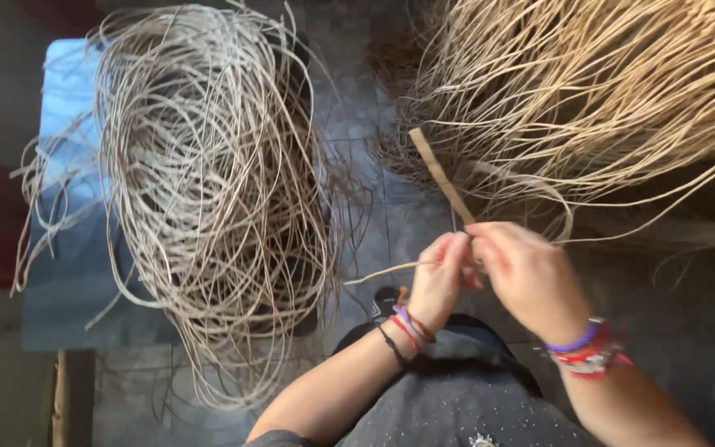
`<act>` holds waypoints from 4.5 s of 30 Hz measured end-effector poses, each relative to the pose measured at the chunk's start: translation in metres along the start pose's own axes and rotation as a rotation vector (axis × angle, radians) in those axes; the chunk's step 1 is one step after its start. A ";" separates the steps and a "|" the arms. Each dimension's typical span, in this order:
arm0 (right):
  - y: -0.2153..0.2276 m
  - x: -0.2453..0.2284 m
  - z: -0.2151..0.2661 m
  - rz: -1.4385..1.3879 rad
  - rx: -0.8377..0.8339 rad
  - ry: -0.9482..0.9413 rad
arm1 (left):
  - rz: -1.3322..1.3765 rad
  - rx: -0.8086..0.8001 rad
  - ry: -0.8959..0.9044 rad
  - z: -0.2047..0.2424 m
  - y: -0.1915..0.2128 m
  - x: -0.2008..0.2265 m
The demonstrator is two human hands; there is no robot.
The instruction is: Tie individual fiber strands onto a circular frame to create a woven decoration
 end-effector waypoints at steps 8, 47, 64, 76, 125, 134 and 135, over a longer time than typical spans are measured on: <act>-0.096 -0.019 0.021 -0.155 -0.713 0.047 | 0.159 0.087 0.035 0.043 0.012 -0.021; -0.077 -0.023 0.067 -0.171 -0.331 0.046 | 0.507 0.542 -0.227 0.098 0.118 0.006; -0.098 -0.065 0.007 -0.073 -0.183 0.080 | -1.210 -0.045 -0.559 0.117 0.106 0.106; -0.078 -0.075 0.015 0.017 -0.017 0.078 | -1.877 -0.011 -0.633 0.109 0.134 0.119; -0.049 -0.036 0.044 -0.108 0.168 -0.130 | -1.601 -0.392 -0.327 0.082 0.036 0.206; -0.036 -0.018 0.075 -0.274 0.122 -0.235 | -1.651 -0.594 -0.348 0.076 -0.015 0.153; -0.025 -0.011 0.083 -0.270 0.132 -0.246 | -1.652 -0.611 -0.351 0.072 -0.019 0.156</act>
Point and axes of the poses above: each hand's wrist, its own z-axis away from the middle knuckle, its own y-axis out of the back of the hand, x = y × z, the point moved 5 cm from there along -z, towards the middle knuckle, and after that the axes turned 8 degrees about y, right-handed, at the moved point
